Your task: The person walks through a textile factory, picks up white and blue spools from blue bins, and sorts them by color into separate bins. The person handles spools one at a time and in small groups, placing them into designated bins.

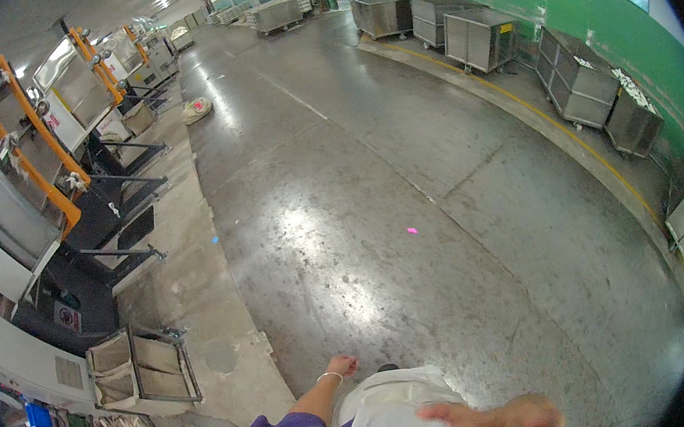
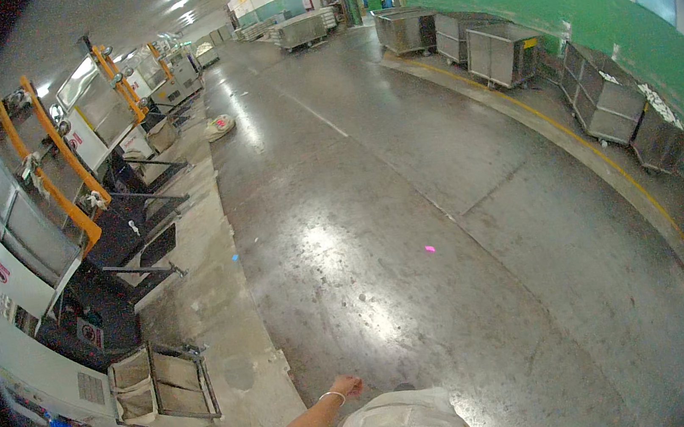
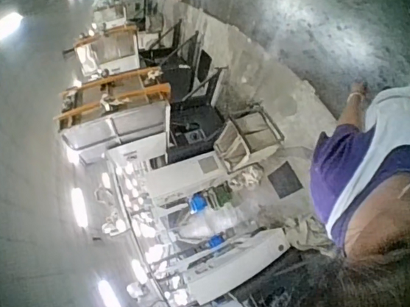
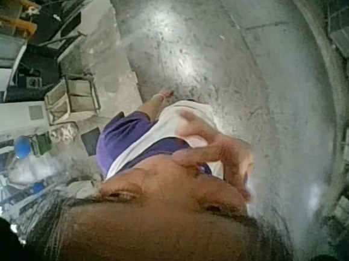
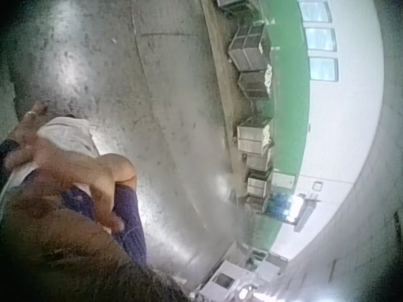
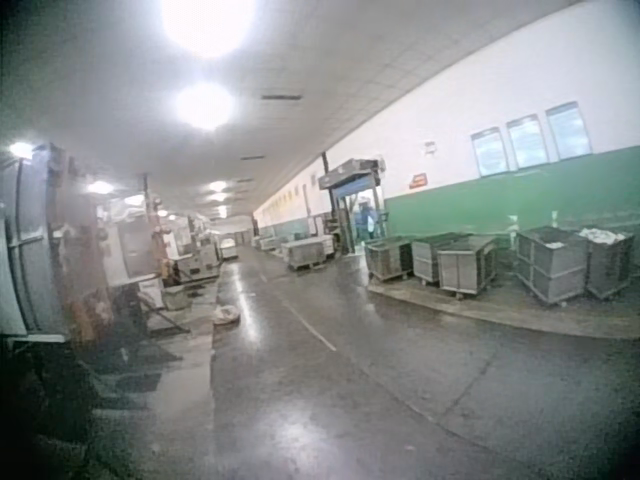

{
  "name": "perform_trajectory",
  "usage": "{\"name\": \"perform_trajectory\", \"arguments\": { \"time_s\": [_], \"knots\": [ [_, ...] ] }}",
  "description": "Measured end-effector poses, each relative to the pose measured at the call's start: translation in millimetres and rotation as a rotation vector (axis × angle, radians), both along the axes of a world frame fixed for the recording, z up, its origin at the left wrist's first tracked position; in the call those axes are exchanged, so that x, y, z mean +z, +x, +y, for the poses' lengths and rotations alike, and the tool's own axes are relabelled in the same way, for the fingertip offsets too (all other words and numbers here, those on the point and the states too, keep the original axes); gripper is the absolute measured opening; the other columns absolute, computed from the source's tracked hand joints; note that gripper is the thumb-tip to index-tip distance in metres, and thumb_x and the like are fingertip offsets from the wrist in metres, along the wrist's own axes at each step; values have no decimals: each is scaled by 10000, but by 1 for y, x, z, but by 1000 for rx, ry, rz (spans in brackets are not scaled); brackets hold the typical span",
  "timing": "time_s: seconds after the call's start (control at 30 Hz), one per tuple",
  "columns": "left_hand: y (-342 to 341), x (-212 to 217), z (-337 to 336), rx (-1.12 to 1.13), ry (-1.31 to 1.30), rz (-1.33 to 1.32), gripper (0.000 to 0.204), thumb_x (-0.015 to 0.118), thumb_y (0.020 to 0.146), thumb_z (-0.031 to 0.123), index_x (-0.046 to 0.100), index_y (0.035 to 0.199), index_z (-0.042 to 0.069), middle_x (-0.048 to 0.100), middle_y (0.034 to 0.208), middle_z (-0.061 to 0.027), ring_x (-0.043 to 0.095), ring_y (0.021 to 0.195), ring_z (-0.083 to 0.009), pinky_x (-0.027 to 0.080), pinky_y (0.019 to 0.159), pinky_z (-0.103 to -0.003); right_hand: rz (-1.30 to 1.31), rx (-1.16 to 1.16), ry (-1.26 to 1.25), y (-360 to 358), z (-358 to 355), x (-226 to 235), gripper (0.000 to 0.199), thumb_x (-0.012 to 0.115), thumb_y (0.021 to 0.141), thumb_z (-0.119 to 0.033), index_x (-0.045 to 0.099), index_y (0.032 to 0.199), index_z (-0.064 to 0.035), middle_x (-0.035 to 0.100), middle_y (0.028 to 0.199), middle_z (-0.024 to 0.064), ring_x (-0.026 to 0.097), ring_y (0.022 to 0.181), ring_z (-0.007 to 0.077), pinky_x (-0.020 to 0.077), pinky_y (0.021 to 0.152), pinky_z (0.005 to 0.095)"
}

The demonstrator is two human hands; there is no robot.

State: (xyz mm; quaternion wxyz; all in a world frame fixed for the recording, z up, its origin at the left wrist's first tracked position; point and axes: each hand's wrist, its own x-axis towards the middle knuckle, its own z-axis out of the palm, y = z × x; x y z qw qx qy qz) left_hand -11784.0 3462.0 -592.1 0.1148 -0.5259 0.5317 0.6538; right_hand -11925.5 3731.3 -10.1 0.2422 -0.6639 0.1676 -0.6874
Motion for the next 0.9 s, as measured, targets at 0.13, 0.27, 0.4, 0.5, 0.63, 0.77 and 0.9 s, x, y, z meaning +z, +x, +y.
{"name": "perform_trajectory", "arguments": {
  "time_s": [0.13,0.27,0.4,0.5,0.63,0.77,0.9],
  "knots": [
    [16,-8,4,-288,-132,47,202,599,853,243,673,821,58,669,768,-84,649,676,-176,535,609,-329,-283,-147,191,11,10,9,618,427,961,-474,332,1438,-91,714,940,93,545,1147,297,93,1082,654],
    [55,-22,10,-1046,-467,-333,270,583,831,370,713,906,145,700,951,-97,667,813,-254,522,770,-375,-197,-215,108,10,15,1,609,440,966,-440,339,1419,-46,713,912,79,574,1068,274,107,1086,641],
    [94,-23,19,-1148,-607,-317,309,543,841,332,725,965,113,716,920,-96,691,822,-289,534,749,-392,-182,-284,65,8,13,-7,596,432,970,-433,351,1406,-35,711,853,65,587,995,243,125,1089,624],
    [105,-21,18,-1032,-487,-438,324,542,852,329,719,945,74,716,898,-100,692,806,-250,535,751,-375,-208,-276,79,4,8,-9,585,429,970,-437,356,1406,-52,710,836,72,590,981,236,130,1095,608],
    [95,-25,8,-716,-283,-418,317,538,874,305,711,913,42,709,862,-104,684,751,-214,544,707,-351,-216,-232,114,6,3,-11,667,423,941,-543,335,1419,-87,690,801,87,588,937,249,164,1095,594],
    [74,-27,9,9,67,-260,264,547,875,251,717,832,54,698,800,-105,675,707,-198,540,613,-324,-476,-260,135,12,3,-9,762,524,871,-582,306,1438,-122,585,893,68,571,872,226,306,1037,574],
    [58,-19,19,-61,10,-150,219,569,864,210,709,841,44,692,804,-102,669,707,-201,542,596,-321,-458,-20,-61,11,8,-3,772,629,839,-499,298,1443,-151,454,929,47,510,799,180,483,897,514]
  ]
}}
